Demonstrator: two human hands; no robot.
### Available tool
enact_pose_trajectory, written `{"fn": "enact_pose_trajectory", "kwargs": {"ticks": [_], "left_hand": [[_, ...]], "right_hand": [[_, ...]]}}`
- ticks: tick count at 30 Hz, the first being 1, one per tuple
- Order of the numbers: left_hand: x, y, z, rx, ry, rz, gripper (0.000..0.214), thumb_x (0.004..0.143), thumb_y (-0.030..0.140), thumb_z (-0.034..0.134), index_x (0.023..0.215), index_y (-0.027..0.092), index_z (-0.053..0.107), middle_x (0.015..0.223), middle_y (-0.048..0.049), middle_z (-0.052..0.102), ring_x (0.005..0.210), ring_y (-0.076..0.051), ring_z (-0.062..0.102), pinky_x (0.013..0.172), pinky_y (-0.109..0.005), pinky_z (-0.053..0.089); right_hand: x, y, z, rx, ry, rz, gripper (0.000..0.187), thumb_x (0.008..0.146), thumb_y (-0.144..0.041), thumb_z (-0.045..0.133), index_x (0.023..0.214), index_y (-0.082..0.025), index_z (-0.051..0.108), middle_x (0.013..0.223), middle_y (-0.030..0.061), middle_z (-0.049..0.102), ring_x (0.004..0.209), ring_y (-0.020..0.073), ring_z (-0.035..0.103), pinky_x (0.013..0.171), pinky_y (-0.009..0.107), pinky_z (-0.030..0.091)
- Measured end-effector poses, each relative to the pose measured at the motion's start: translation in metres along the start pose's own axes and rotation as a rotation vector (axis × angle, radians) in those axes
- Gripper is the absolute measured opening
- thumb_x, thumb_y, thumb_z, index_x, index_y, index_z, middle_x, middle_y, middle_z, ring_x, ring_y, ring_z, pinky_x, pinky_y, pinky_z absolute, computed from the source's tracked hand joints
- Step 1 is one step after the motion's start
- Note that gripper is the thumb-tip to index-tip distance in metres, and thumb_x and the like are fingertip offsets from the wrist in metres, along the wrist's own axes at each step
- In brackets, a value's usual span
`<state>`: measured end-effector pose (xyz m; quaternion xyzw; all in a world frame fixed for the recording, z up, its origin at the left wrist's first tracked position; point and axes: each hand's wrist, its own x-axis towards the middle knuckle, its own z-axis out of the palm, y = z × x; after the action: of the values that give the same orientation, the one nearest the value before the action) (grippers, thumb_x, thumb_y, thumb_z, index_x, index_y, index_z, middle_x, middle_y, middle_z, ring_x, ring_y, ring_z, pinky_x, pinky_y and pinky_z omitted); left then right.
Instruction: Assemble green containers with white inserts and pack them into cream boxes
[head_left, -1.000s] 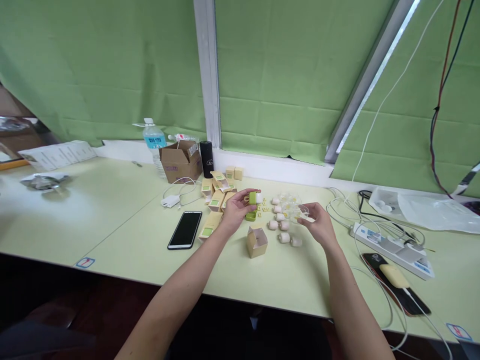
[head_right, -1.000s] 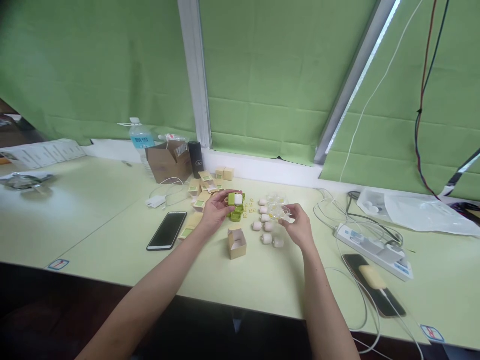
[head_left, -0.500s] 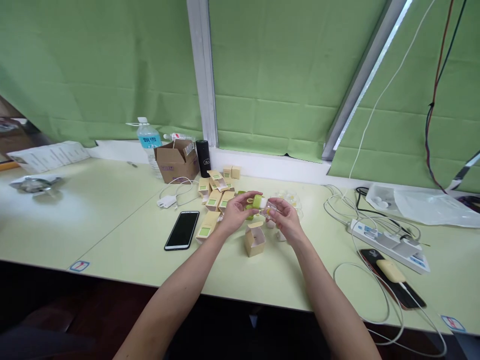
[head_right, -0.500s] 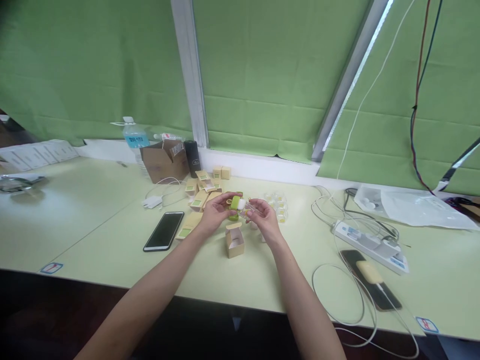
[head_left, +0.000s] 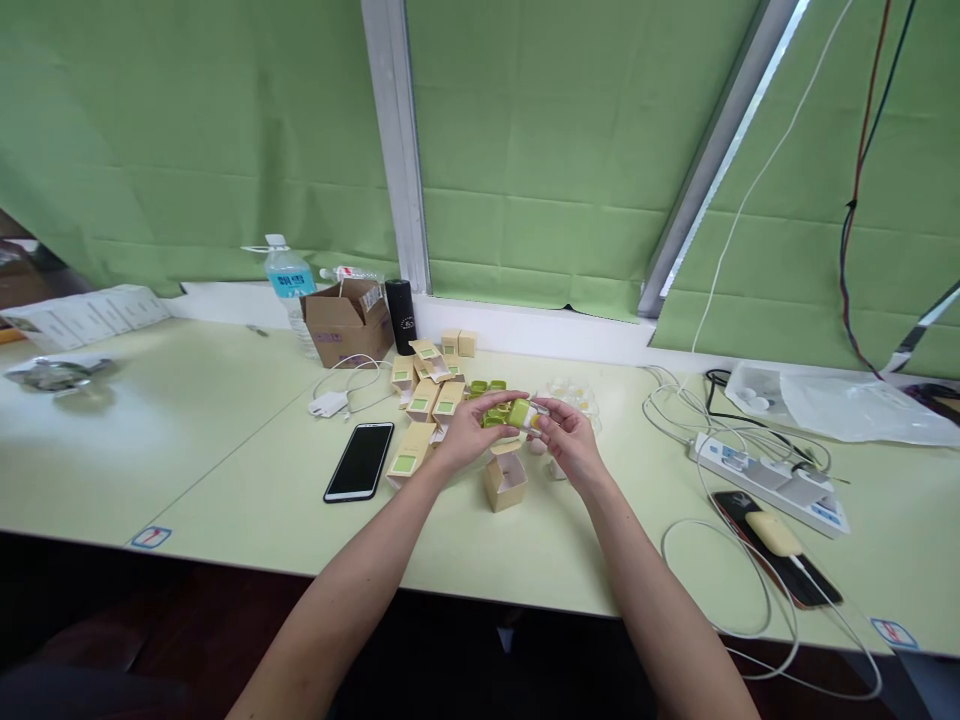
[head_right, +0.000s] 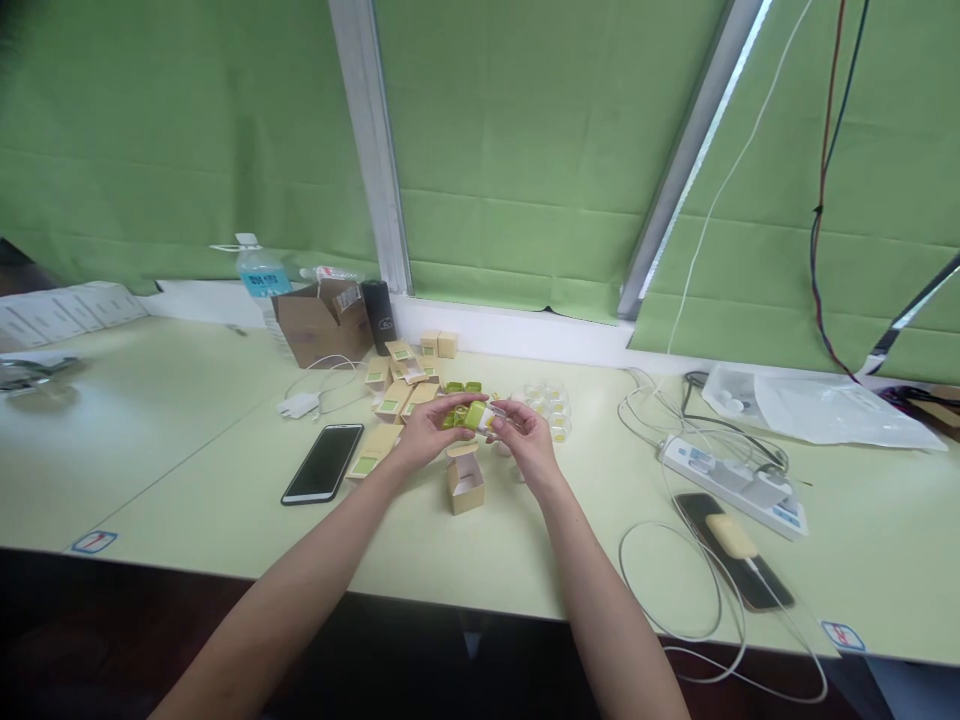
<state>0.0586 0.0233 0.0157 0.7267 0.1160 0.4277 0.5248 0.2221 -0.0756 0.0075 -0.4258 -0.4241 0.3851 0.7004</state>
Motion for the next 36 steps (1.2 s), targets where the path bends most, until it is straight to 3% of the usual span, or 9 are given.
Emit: {"fn": "enact_pose_trajectory", "kwargs": {"ticks": [6, 12, 21, 27, 36], "left_hand": [[-0.001, 0.0013, -0.0022, -0.07, -0.07, 0.062, 0.056, 0.076, 0.027, 0.085, 0.13, 0.024, 0.07, 0.131, -0.0122, 0.069, 0.13, -0.03, 0.059, 0.111, -0.043, 0.046], [0.0007, -0.0023, -0.0015, -0.125, -0.035, 0.116, 0.035, 0.09, 0.035, 0.072, 0.122, 0.02, 0.07, 0.133, -0.0144, 0.068, 0.128, -0.028, 0.061, 0.108, -0.043, 0.049], [0.0007, -0.0032, 0.0, 0.001, -0.038, 0.147, 0.026, 0.087, 0.033, 0.074, 0.111, 0.022, 0.076, 0.129, -0.0135, 0.07, 0.13, -0.029, 0.06, 0.113, -0.047, 0.043], [0.0, -0.0021, 0.0017, -0.047, -0.01, 0.115, 0.029, 0.089, 0.034, 0.072, 0.115, 0.021, 0.074, 0.127, -0.0136, 0.071, 0.128, -0.028, 0.061, 0.107, -0.044, 0.048], [0.0015, -0.0061, 0.0017, -0.057, -0.039, 0.048, 0.025, 0.085, 0.036, 0.075, 0.103, 0.019, 0.076, 0.133, -0.0167, 0.067, 0.128, -0.031, 0.06, 0.102, -0.045, 0.051]], "right_hand": [[0.0008, 0.0025, -0.002, 0.028, 0.012, 0.015, 0.044, 0.067, -0.049, 0.09, 0.101, -0.024, 0.075, 0.093, 0.0033, 0.074, 0.077, 0.019, 0.069, 0.07, 0.034, 0.06], [0.0006, 0.002, -0.0015, 0.066, 0.02, 0.021, 0.043, 0.067, -0.047, 0.091, 0.101, -0.024, 0.076, 0.094, 0.0027, 0.075, 0.079, 0.0189, 0.071, 0.07, 0.033, 0.061], [-0.0016, 0.0026, -0.0018, -0.012, -0.001, 0.005, 0.043, 0.07, -0.049, 0.088, 0.104, -0.025, 0.075, 0.099, 0.0042, 0.076, 0.084, 0.0219, 0.073, 0.077, 0.038, 0.061], [-0.0029, 0.0036, -0.0006, 0.005, -0.005, -0.013, 0.039, 0.072, -0.048, 0.087, 0.103, -0.028, 0.075, 0.099, 0.003, 0.076, 0.085, 0.0214, 0.072, 0.077, 0.038, 0.061], [-0.0011, 0.0059, -0.0046, -0.047, -0.003, 0.004, 0.046, 0.068, -0.048, 0.09, 0.105, -0.026, 0.073, 0.112, 0.005, 0.073, 0.097, 0.0232, 0.071, 0.087, 0.039, 0.06]]}}
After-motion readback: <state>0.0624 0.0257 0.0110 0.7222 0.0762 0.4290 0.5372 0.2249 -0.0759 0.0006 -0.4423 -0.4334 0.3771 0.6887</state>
